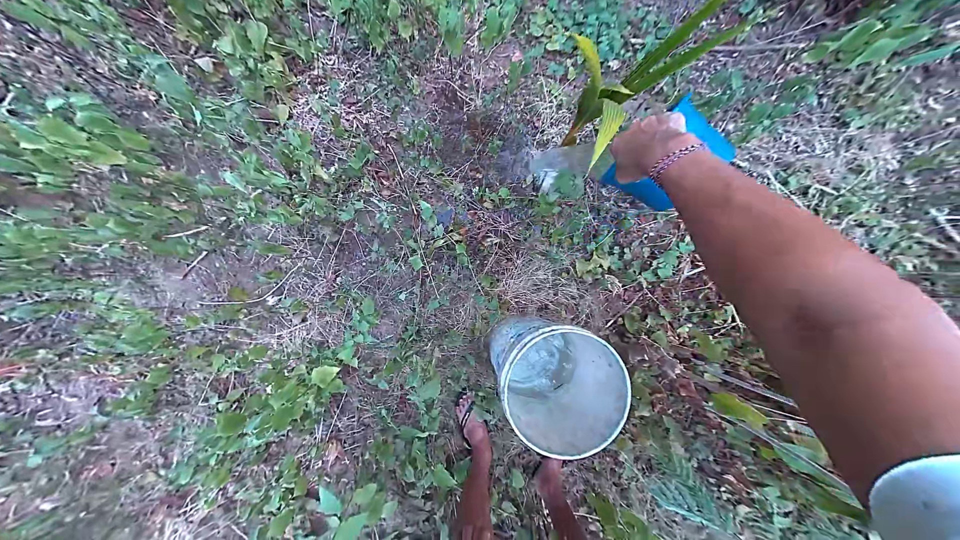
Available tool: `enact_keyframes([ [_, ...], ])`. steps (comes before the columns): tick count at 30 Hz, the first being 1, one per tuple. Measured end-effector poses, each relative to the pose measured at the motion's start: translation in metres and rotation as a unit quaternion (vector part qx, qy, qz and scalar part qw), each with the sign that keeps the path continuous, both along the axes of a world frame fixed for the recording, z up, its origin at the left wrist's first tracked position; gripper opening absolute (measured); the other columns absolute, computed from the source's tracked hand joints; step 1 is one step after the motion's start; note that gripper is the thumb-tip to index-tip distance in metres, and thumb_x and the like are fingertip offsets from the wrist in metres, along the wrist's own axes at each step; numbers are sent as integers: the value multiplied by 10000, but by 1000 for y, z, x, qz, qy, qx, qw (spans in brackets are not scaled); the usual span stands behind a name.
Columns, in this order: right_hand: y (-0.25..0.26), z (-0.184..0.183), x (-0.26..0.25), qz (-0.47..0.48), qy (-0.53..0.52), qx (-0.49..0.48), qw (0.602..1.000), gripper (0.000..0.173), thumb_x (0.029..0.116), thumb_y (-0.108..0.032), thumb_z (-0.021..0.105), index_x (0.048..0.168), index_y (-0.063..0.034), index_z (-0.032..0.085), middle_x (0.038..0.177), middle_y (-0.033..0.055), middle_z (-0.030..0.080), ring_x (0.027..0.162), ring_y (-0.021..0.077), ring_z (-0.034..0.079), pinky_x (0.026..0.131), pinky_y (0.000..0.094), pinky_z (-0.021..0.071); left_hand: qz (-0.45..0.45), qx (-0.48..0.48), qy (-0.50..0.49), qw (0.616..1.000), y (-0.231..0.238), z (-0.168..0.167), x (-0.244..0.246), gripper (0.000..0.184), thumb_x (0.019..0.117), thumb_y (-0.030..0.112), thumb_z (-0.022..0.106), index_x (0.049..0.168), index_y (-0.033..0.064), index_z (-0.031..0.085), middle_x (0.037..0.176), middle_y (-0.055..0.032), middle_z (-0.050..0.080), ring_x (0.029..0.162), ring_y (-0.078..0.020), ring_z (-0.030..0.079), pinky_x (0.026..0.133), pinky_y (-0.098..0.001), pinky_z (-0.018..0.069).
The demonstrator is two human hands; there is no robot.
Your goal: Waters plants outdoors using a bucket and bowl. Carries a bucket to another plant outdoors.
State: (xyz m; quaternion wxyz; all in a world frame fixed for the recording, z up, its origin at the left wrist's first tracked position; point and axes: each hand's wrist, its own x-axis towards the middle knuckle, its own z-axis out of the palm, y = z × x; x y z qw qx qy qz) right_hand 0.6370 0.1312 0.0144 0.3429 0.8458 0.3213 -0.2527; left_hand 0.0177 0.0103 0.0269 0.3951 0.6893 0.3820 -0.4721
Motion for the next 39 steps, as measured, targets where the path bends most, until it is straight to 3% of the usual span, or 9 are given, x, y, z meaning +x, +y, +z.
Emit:
enact_keyframes([
  [6, -36, 3, -20, -9, -12, -16, 1000, 419, 831, -248, 825, 1048, 79, 679, 1100, 374, 635, 1075, 584, 602, 788, 757, 464, -6, -40, -37, 999, -4, -11, -5, 567, 887, 218, 757, 1352, -69, 606, 1432, -272, 565, 1338, -432, 539, 1067, -658, 401],
  [12, -211, 14, -133, -79, -23, 333, 939, 233, 889, -239, 752, 930, -12, 725, 938, 302, 667, 923, 554, 649, 678, 739, 510, 42, 25, -57, 997, -12, -13, 2, 794, 761, 301, 875, 1430, 11, 560, 1492, -181, 542, 1361, -320, 536, 1072, -482, 464],
  [15, -293, 26, -241, -200, 28, 466, 862, 352, 883, -406, 719, 842, -56, 712, 802, 164, 653, 765, 377, 647, 659, 619, 525, 251, -4, -209, 945, -36, -55, -37, 483, 951, 173, 693, 1261, -183, 591, 1260, -357, 628, 1172, -447, 636, 971, -449, 548],
  [16, -310, 27, -273, -235, 50, 488, 839, 363, 862, -437, 720, 798, -81, 703, 766, 104, 631, 715, 299, 628, 629, 547, 529, 370, -60, -93, 922, -31, -55, -29, 459, 1045, 209, 594, 1391, -86, 535, 1394, -276, 577, 1309, -382, 559, 1099, -487, 466],
  [19, -348, 11, -353, -317, 110, 488, 806, 321, 828, -417, 754, 762, -108, 704, 742, 49, 633, 734, 235, 626, 674, 496, 538, 490, -89, -48, 866, -21, -127, -32, 676, 1067, 589, 361, 1486, 78, 502, 1443, -187, 576, 1296, -352, 576, 1027, -594, 490],
  [23, -373, -8, -405, -283, 103, 495, 815, 309, 839, -402, 731, 729, -114, 702, 733, 25, 674, 774, 230, 652, 727, 476, 550, 518, -94, -6, 850, 10, -165, 53, 847, 1042, 693, 221, 1559, 39, 372, 1531, -264, 455, 1384, -422, 480, 1088, -634, 426],
  [30, -410, 1, -440, -285, 77, 563, 772, 290, 907, -388, 690, 765, -143, 748, 749, -39, 683, 818, 123, 625, 803, 332, 514, 625, -78, -24, 776, -19, -221, 96, 886, 954, 775, 415, 1548, 118, 410, 1548, -180, 469, 1408, -350, 475, 1090, -624, 455],
  [35, -392, -58, -417, -204, 124, 533, 812, 279, 925, -366, 620, 817, -149, 758, 804, -20, 715, 865, 186, 673, 820, 392, 563, 604, -22, -138, 785, -37, -174, 99, 726, 1044, 587, 437, 1595, 123, 352, 1616, -181, 376, 1474, -335, 387, 1178, -577, 368],
  [39, -370, -98, -396, -194, 203, 466, 839, 370, 949, -438, 650, 1212, -201, 758, 1256, 9, 726, 1198, 277, 659, 995, 516, 550, 544, 54, -135, 827, -43, -123, 99, 855, 978, 311, 712, 1628, 80, 208, 1575, -278, 383, 1386, -414, 479, 1081, -582, 466],
])
